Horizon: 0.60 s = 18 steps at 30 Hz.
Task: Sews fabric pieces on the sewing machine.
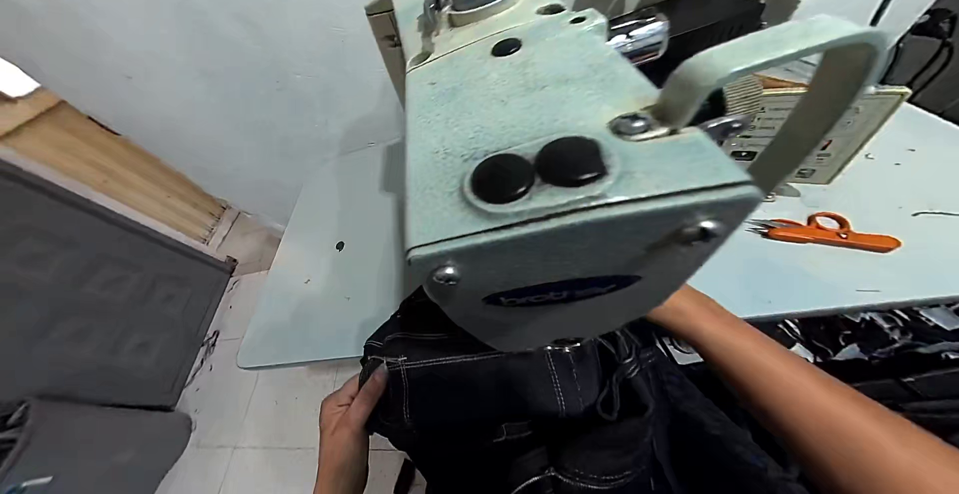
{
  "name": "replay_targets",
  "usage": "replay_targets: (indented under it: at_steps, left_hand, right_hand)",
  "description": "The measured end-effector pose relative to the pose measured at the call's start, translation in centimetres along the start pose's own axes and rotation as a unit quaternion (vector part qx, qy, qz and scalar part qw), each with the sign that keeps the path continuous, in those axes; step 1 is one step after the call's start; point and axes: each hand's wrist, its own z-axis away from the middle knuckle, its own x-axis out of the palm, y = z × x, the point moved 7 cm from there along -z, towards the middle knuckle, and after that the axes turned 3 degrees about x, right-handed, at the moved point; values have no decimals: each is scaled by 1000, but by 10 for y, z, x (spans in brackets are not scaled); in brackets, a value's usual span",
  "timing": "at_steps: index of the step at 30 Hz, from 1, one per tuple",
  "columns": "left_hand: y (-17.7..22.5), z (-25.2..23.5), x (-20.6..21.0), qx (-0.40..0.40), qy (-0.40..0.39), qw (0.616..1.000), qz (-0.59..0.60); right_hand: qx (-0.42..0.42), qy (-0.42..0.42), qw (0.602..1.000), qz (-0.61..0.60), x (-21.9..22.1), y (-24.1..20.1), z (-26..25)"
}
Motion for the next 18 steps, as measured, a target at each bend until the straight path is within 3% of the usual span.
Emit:
replay_targets:
  at_steps: [3,6,9,18]
  left_hand:
    - [5,-10,10,24,-9,1000,7]
    - [1,-11,10,30,-45,999,2]
    - [-8,-4,4,25,-81,996,-4]
    - [-13,-11,10,47,-59,997,2]
  right_hand:
    - [-78,48,996,24,21,55,-4]
    - [47,-97,993,56,3,28,-6]
    - [144,-160,977,4,3,11,8]
    - [188,-135,973,-18,-2,18,1]
